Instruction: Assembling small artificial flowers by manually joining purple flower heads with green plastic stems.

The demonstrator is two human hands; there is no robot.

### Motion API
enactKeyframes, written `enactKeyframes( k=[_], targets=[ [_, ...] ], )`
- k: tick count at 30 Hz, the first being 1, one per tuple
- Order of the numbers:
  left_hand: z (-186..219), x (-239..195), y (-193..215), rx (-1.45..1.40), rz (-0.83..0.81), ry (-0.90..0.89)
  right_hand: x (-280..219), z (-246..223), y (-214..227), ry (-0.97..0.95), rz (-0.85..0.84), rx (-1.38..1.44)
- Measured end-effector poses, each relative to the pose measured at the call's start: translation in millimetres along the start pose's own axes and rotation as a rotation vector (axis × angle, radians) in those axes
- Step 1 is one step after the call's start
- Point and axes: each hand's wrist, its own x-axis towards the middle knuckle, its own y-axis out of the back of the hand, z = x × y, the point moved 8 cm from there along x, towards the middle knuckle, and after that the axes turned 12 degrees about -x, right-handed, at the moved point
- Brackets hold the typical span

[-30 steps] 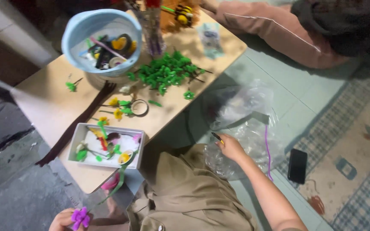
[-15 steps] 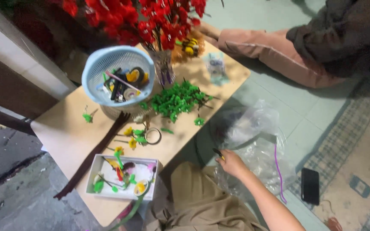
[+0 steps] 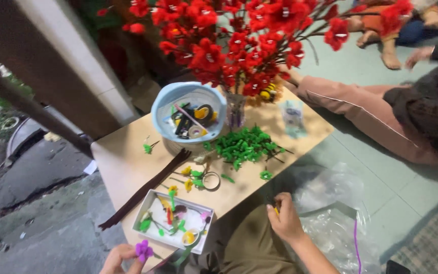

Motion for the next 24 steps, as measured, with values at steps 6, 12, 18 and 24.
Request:
enactKeyframes(
  k=[6,12,18,24],
  targets=[
    [14,8,35,0.034,0.397,0.088,24,-145,17,0.519,0.151,-0.307],
    [46,15,64,-0.12,0.419,-0.044,52,-152,4,0.253,0.29,-0.505],
    [12,38,83,-0.181,0.402,0.088,66,-180,0,0.114,0.11,-0.337],
    [-46,50,72,-0.294,0.428,0.274,85,-410,-51,0.802,0.026,-0.075]
  ],
)
